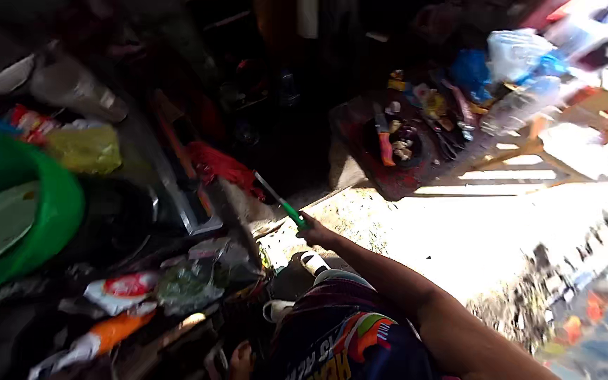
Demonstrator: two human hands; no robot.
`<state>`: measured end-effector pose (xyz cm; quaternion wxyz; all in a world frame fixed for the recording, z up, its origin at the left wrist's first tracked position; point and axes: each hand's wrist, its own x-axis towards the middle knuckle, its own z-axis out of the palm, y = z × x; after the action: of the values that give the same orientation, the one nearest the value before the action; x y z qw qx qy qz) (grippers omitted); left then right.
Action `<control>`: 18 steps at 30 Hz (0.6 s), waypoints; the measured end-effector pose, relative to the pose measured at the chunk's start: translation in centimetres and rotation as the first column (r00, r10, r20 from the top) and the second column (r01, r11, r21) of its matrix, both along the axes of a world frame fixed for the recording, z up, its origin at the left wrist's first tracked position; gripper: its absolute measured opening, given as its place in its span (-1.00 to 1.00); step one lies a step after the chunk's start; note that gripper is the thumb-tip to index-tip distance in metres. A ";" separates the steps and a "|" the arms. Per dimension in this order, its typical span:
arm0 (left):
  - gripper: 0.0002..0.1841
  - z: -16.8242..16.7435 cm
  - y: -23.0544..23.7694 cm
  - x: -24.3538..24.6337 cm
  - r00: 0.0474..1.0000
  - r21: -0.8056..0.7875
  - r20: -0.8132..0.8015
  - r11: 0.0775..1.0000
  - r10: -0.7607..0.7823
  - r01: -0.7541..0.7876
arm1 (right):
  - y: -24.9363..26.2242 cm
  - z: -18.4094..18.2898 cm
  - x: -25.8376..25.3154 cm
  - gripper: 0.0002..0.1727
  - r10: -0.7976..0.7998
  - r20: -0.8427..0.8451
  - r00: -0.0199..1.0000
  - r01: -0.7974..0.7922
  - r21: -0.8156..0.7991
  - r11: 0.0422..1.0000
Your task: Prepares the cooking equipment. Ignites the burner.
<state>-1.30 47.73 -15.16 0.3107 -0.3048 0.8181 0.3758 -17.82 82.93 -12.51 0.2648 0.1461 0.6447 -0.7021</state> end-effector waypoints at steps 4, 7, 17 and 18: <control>-0.58 -7.6 -5.5 2.5 0.997 -0.071 -0.078 0.997 0.000 -0.005 | -2.1 3.8 0.9 -0.29 0.155 -0.276 0.949 -0.200 -0.141 0.970; -0.58 -6.8 -6.5 2.0 0.991 -0.037 -0.050 0.992 0.123 -0.125 | -5.2 5.7 0.6 -0.32 0.372 -0.440 0.817 -0.495 -0.206 0.844; -0.65 -5.8 -13.6 2.9 0.847 -0.053 -0.155 0.851 0.509 -0.522 | -22.2 5.5 3.9 -0.27 0.914 -0.218 0.343 -0.935 -0.168 0.311; -0.65 -6.2 -15.0 2.7 0.820 -0.061 -0.194 0.827 0.539 -0.558 | -24.2 4.9 4.2 -0.26 0.930 -0.171 0.325 -0.938 -0.187 0.294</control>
<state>1.42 32.71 -21.37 0.1011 -0.5121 0.7390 0.4260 -13.63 58.72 -7.58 0.6295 -0.3009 0.5180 -0.4948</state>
